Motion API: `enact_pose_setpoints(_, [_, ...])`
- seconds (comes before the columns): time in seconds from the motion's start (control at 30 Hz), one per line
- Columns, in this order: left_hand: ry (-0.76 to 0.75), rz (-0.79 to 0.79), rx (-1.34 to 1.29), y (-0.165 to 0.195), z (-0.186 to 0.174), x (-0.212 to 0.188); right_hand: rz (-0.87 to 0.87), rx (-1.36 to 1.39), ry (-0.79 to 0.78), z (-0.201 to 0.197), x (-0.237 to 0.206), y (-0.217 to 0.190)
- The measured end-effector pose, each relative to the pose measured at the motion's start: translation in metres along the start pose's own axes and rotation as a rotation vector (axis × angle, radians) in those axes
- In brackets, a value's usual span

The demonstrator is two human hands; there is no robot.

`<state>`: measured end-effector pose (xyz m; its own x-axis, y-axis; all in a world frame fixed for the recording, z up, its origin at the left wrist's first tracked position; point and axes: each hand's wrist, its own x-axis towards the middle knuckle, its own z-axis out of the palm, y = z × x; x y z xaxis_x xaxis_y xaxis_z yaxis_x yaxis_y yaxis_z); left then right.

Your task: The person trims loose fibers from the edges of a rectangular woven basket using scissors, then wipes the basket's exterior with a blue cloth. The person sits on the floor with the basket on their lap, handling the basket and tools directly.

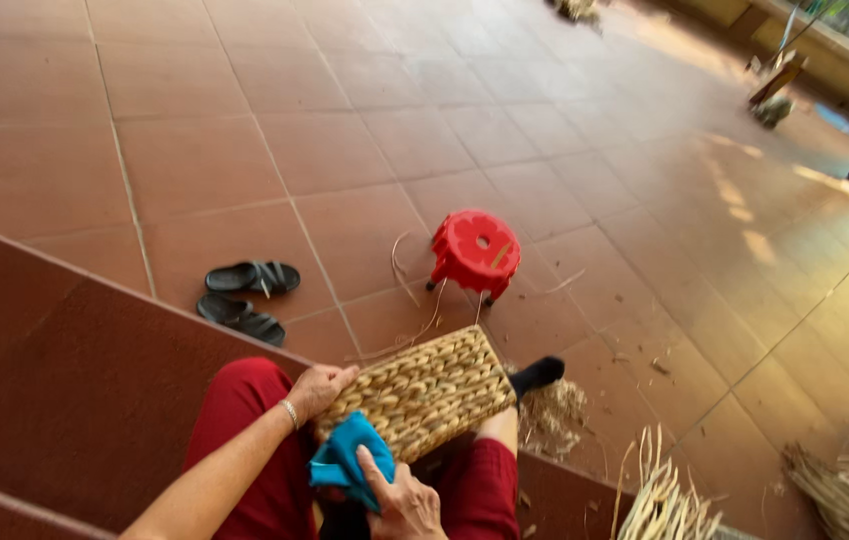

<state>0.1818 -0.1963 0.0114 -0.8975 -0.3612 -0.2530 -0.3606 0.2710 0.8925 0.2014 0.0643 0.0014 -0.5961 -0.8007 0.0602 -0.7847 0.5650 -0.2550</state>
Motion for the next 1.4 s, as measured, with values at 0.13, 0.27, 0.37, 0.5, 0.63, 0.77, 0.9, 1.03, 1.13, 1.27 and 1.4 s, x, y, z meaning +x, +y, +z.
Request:
enact_pose_setpoints(0.13, [0.069,0.164,0.007,-0.010,0.007,0.010,-0.045,-0.014,0.172,-0.008,-0.002,0.027])
enact_pose_setpoints(0.27, [0.030,0.175,-0.020,-0.025,0.018,0.018,0.258,-0.275,0.358,-0.042,0.013,0.119])
enact_pose_setpoints(0.37, [-0.062,0.021,-0.238,-0.038,0.024,0.017,0.579,-0.255,0.180,-0.055,0.021,0.142])
enact_pose_setpoints(0.5, [-0.114,0.012,-0.301,-0.051,0.032,0.021,0.477,-0.226,-0.063,-0.024,0.009,0.081])
enact_pose_setpoints(0.63, [-0.165,-0.006,-0.368,-0.057,0.038,0.027,0.080,-0.064,0.040,0.006,-0.017,-0.004])
enact_pose_setpoints(0.77, [-0.132,-0.061,-0.375,-0.058,0.039,0.026,0.058,-0.098,0.069,0.004,-0.025,0.021])
enact_pose_setpoints(0.9, [-0.107,-0.026,-0.344,-0.055,0.033,0.025,0.347,-0.356,0.069,-0.020,-0.006,0.113])
enact_pose_setpoints(1.03, [-0.094,-0.052,-0.235,-0.054,0.030,0.025,0.577,-0.290,0.210,-0.033,0.013,0.133])
enact_pose_setpoints(1.13, [-0.122,-0.032,-0.303,-0.053,0.031,0.026,0.402,-0.282,0.062,-0.014,0.003,0.077])
enact_pose_setpoints(1.27, [-0.156,-0.063,-0.387,-0.055,0.034,0.026,0.051,-0.030,0.066,0.014,-0.029,-0.010])
enact_pose_setpoints(1.4, [-0.122,-0.072,-0.277,-0.057,0.036,0.026,0.083,-0.086,0.046,0.007,-0.034,0.025])
